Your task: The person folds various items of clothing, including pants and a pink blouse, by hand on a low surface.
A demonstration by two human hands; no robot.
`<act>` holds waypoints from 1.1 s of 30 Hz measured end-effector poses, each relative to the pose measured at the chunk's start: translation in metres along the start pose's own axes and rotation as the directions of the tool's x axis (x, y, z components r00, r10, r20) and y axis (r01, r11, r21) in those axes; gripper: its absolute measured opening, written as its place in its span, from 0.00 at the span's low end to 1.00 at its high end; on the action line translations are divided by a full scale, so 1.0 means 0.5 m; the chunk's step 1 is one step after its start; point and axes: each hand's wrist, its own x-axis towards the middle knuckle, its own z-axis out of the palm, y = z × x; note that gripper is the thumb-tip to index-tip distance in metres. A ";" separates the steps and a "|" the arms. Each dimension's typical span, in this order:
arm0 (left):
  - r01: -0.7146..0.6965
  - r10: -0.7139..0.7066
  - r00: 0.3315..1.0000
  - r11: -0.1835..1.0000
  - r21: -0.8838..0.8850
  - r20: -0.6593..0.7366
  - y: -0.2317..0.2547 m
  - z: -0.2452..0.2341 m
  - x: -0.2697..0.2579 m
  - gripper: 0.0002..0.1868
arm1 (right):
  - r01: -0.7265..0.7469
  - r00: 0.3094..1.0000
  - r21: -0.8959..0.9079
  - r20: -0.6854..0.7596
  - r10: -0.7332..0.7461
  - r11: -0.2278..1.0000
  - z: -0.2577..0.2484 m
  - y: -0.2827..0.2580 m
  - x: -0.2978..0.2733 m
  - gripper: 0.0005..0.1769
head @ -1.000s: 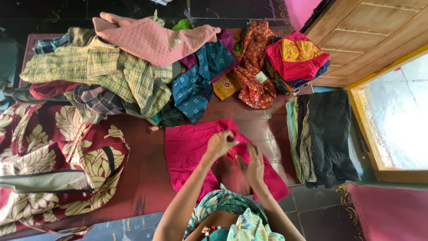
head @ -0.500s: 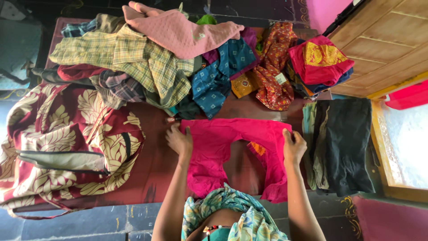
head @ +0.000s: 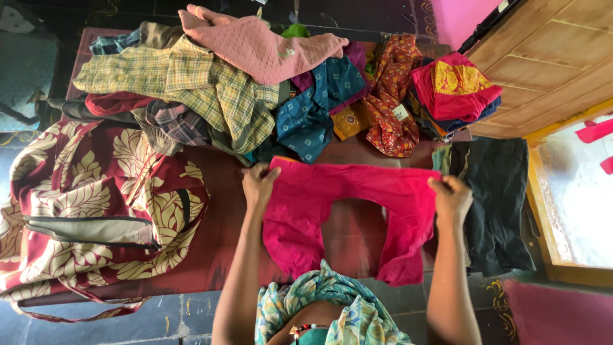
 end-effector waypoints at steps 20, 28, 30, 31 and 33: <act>-0.739 0.735 0.673 0.673 -0.035 -0.082 0.444 -0.154 0.205 0.10 | 0.283 0.949 0.746 -0.124 -0.291 0.603 -0.119 -0.147 0.266 0.09; -0.514 0.492 0.847 0.854 0.074 0.201 -0.016 -0.172 -0.085 0.13 | 0.187 0.955 0.186 0.194 -0.222 0.965 0.008 0.213 -0.052 0.09; -0.528 0.477 0.842 0.826 0.197 0.253 -0.080 -0.175 -0.148 0.14 | -0.097 0.971 0.027 0.222 0.089 0.995 0.020 0.272 -0.127 0.16; -0.524 0.458 0.846 0.810 0.265 0.272 -0.104 -0.177 -0.174 0.14 | -0.446 0.869 -0.061 0.211 0.448 0.893 0.024 0.290 -0.159 0.16; -0.514 0.417 0.855 0.762 0.394 0.307 -0.137 -0.173 -0.207 0.13 | -0.376 0.904 0.024 0.231 0.361 0.926 0.026 0.308 -0.221 0.14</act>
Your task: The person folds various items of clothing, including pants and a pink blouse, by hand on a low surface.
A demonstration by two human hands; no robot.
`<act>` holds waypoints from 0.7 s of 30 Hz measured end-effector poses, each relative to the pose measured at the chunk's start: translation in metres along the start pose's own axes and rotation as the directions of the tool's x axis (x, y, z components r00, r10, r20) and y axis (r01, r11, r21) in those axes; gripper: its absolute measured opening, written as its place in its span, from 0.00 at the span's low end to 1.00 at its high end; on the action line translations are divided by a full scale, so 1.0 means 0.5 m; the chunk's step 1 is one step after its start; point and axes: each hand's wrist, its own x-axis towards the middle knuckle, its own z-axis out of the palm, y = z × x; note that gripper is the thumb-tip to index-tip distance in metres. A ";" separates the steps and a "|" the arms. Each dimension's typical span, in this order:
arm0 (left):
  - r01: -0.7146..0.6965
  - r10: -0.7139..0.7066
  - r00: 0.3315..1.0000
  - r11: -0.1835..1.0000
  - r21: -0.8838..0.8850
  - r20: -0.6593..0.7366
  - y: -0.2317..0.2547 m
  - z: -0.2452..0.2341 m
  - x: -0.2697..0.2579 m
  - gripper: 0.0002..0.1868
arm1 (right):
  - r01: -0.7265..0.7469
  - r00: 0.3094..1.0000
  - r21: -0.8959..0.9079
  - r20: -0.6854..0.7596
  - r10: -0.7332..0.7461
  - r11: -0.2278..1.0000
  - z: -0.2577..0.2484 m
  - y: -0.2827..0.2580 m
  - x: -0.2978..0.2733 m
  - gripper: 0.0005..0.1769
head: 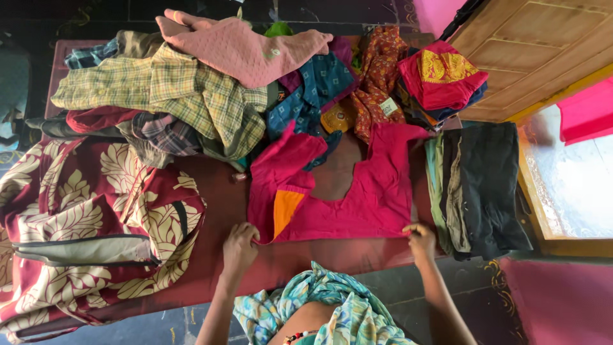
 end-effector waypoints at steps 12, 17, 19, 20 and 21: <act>0.016 -0.054 0.985 0.975 0.223 0.163 0.047 0.035 -0.037 0.08 | 0.117 0.861 -0.758 -0.244 -0.446 0.642 0.033 -0.001 -0.059 0.14; 0.223 -0.226 0.972 0.974 -0.051 -0.065 0.137 0.119 0.026 0.22 | 0.723 0.633 -0.472 0.160 -0.757 0.505 0.183 -0.083 -0.078 0.13; 0.217 -0.230 0.968 0.969 -0.121 -0.101 0.153 0.150 0.058 0.23 | 0.734 0.650 -0.485 0.297 -0.700 0.476 0.251 -0.112 -0.097 0.20; 0.213 -0.233 0.965 0.964 -0.161 -0.120 0.159 0.165 0.067 0.24 | 0.684 0.698 -0.565 0.321 -0.641 0.462 0.274 -0.123 -0.096 0.25; 0.155 -0.172 0.980 0.975 -0.158 -0.101 0.161 0.175 0.063 0.20 | 0.676 0.694 -0.598 0.320 -0.644 0.431 0.291 -0.124 -0.099 0.27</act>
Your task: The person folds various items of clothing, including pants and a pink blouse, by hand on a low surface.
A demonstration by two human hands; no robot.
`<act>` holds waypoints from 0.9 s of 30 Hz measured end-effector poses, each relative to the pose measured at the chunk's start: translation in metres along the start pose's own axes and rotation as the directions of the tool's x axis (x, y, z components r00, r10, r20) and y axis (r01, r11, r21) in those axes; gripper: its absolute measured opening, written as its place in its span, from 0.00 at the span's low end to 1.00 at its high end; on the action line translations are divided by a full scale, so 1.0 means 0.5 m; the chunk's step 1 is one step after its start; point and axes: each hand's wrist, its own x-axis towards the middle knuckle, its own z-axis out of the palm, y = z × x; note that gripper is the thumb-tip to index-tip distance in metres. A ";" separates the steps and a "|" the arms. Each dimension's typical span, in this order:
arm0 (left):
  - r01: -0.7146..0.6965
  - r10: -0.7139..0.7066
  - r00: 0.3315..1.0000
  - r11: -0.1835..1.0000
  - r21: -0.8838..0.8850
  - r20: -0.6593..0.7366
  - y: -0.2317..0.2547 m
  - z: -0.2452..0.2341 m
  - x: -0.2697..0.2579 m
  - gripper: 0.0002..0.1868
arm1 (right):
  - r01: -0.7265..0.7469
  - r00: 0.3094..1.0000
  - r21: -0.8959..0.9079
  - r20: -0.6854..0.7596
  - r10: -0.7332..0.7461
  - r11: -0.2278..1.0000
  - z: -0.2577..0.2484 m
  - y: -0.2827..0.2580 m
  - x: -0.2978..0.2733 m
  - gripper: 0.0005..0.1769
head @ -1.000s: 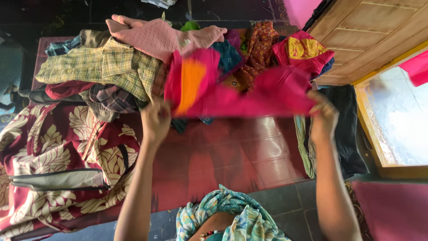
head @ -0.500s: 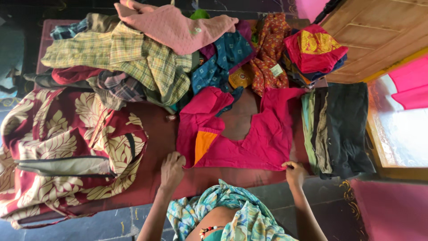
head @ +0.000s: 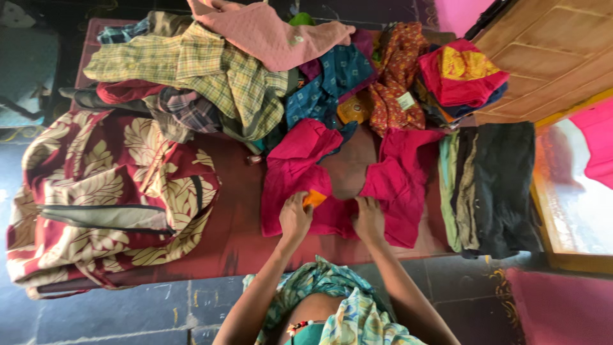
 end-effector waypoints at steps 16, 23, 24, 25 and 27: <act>-0.294 0.239 0.856 0.954 0.051 0.459 -0.031 0.038 -0.112 0.23 | -0.006 0.904 0.311 -0.404 0.137 0.951 -0.117 0.071 -0.067 0.05; -0.259 0.152 0.861 0.952 0.162 0.486 -0.009 0.052 -0.131 0.14 | 0.154 0.987 0.214 -0.074 -0.141 0.965 -0.081 -0.015 -0.173 0.12; -0.251 0.134 0.862 0.951 0.180 0.489 -0.004 0.053 -0.130 0.15 | 0.130 0.991 0.191 -0.036 -0.126 0.973 -0.075 -0.012 -0.182 0.13; -0.240 0.115 0.864 0.950 0.200 0.490 0.000 0.053 -0.127 0.16 | 0.086 0.996 0.202 -0.051 -0.077 0.976 -0.065 -0.002 -0.178 0.12; -0.303 0.194 0.899 0.923 0.239 0.393 0.009 0.059 -0.113 0.23 | -0.003 0.997 0.228 -0.077 0.022 0.974 -0.044 0.015 -0.165 0.12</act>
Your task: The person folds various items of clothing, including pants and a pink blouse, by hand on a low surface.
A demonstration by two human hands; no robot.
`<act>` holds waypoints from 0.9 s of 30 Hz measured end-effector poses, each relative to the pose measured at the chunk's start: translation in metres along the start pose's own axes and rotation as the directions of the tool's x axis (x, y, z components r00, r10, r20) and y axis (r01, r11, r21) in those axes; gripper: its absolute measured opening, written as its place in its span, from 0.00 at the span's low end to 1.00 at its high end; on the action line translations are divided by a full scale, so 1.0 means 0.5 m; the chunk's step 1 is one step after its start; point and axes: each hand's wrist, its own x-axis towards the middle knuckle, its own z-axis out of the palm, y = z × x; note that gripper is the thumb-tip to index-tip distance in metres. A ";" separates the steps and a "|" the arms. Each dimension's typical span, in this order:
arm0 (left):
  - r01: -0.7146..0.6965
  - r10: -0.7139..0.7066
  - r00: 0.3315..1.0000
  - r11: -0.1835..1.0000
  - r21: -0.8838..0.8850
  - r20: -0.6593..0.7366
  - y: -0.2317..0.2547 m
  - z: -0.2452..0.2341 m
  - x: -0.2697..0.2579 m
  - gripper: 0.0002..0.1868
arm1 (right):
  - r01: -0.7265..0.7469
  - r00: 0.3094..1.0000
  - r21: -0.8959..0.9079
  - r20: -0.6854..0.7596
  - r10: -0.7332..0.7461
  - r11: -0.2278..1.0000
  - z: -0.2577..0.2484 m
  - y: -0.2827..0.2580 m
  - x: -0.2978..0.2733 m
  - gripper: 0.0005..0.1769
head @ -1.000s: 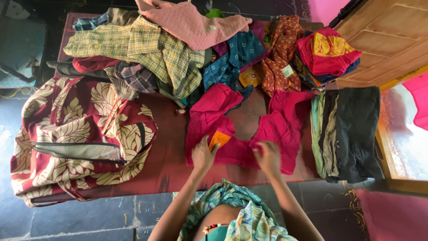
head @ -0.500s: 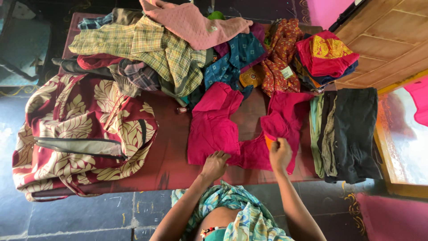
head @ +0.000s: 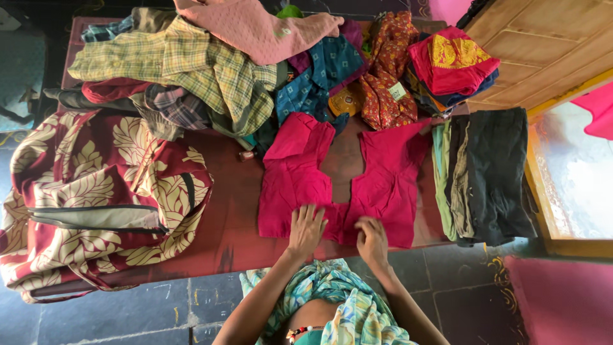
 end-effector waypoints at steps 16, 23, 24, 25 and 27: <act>-0.021 0.042 0.993 0.981 0.191 -0.110 0.003 0.033 0.022 0.42 | 0.062 0.998 -0.396 0.001 -0.067 0.916 0.064 0.081 0.014 0.39; -0.052 0.020 0.987 0.977 0.205 0.158 0.086 0.059 0.037 0.43 | -0.023 1.000 -0.435 -0.021 0.015 0.900 0.014 0.122 0.006 0.39; -0.090 0.053 0.981 0.978 0.190 0.189 0.102 0.060 0.036 0.43 | -0.037 0.999 -0.438 -0.020 0.032 0.898 0.002 0.127 0.005 0.40; -0.126 0.087 0.972 0.977 0.174 0.219 0.116 0.058 0.034 0.42 | -0.048 0.999 -0.434 -0.019 0.044 0.899 -0.008 0.131 0.004 0.39; -0.109 0.101 0.975 0.993 0.032 0.200 0.116 0.046 0.037 0.41 | -0.068 0.998 -0.428 -0.019 0.066 0.901 -0.019 0.135 0.003 0.39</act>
